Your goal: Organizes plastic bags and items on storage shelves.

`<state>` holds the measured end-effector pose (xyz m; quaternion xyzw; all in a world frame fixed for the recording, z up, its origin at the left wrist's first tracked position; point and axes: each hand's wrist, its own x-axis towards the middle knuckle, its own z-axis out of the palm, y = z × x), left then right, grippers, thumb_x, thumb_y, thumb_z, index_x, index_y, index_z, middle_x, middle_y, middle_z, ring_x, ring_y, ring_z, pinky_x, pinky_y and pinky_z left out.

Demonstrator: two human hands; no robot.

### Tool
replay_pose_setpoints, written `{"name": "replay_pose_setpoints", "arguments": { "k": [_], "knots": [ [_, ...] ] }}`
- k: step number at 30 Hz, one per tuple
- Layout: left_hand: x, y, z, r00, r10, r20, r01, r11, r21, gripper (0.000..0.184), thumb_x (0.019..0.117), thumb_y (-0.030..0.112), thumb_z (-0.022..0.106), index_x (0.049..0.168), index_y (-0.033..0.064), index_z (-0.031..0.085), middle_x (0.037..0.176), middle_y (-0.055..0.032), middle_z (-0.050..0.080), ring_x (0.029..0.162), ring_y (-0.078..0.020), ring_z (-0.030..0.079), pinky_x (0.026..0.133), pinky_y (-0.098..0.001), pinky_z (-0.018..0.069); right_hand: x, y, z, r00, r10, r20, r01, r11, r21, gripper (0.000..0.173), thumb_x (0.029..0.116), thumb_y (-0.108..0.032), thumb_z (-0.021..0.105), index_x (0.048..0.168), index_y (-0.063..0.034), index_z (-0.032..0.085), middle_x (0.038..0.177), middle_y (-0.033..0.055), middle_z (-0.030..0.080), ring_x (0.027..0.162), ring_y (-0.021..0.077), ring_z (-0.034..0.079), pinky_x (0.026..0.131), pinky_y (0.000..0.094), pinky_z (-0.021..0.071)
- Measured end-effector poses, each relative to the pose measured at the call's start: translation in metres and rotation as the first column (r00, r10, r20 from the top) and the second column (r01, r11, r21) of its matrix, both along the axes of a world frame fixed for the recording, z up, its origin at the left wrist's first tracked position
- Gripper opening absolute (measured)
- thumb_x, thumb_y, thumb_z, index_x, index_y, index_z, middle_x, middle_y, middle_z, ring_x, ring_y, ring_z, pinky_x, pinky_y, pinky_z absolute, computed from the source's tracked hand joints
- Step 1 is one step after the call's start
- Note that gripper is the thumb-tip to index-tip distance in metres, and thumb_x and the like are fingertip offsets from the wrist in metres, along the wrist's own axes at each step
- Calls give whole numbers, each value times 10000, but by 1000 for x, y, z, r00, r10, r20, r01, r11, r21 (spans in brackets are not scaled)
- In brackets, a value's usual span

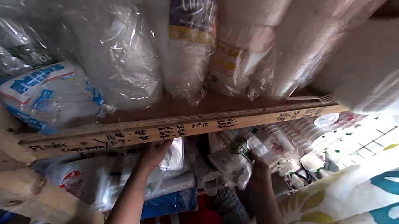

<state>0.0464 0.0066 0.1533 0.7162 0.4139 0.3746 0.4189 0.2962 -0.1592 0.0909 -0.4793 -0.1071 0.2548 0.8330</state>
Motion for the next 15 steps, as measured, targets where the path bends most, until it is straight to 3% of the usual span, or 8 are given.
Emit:
{"name": "replay_pose_setpoints", "arguments": {
  "k": [2, 4, 7, 9, 10, 13, 15],
  "knots": [
    [23, -10, 23, 939, -58, -338, 108, 985, 132, 421, 1053, 217, 541, 1337, -90, 589, 1359, -316, 580, 1341, -411, 519, 1143, -555, 362, -1, 9, -2, 996, 86, -27, -85, 995, 46, 238, 1091, -155, 379, 1133, -30, 577, 872, 49, 717, 778, 115, 714, 688, 312, 618],
    [64, -25, 29, 843, -130, -522, 232, 963, 135, 408, 1058, 189, 492, 1404, -14, 568, 1383, -281, 581, 1331, -415, 530, 1125, -565, 385, 4, 21, -17, 990, 124, -72, -122, 992, 26, 234, 1092, -172, 388, 1181, -23, 545, 892, 73, 700, 780, 141, 708, 682, 335, 616],
    [124, -59, 8, 719, -294, -630, 423, 904, 61, 513, 1004, 126, 545, 1509, 83, 465, 1421, -234, 556, 1238, -400, 599, 1001, -550, 496, 1, 31, -34, 978, 142, -156, -141, 990, 14, 367, 1116, -294, 318, 1328, -47, 487, 1053, 106, 675, 920, 185, 690, 776, 402, 597],
    [154, -82, -29, 681, -394, -618, 531, 846, 45, 637, 937, 164, 666, 1518, 36, 438, 1481, -270, 480, 1306, -420, 536, 1055, -550, 465, -4, 27, -38, 969, 219, -118, -215, 976, 39, 552, 1107, -460, 220, 1402, -73, 481, 1151, 97, 691, 1013, 178, 687, 852, 412, 588],
    [162, -91, -47, 675, -430, -600, 574, 816, 61, 675, 906, 193, 713, 1501, 4, 455, 1505, -301, 440, 1373, -447, 459, 1120, -561, 398, -5, 23, -42, 970, 229, -74, -229, 973, 12, 542, 1105, -446, 240, 1397, -62, 489, 1140, 92, 700, 998, 167, 691, 842, 397, 592],
    [157, -96, -61, 648, -508, -567, 631, 776, 26, 595, 931, 279, 693, 1422, -18, 537, 1524, -296, 415, 1450, -437, 357, 1186, -547, 310, -5, 16, -41, 992, 125, -6, -125, 978, -167, 349, 1040, -103, 508, 1372, -1, 472, 1027, 110, 696, 855, 150, 694, 738, 349, 594],
    [137, -74, -56, 757, -488, -434, 554, 832, 31, 550, 975, 337, 652, 1384, -22, 575, 1423, -252, 548, 1373, -376, 488, 1154, -507, 384, -6, 15, -34, 996, 81, 36, -69, 965, -252, 503, 985, 23, 550, 1463, -26, 401, 1071, 126, 660, 839, 155, 674, 715, 348, 585]
  ]
}}
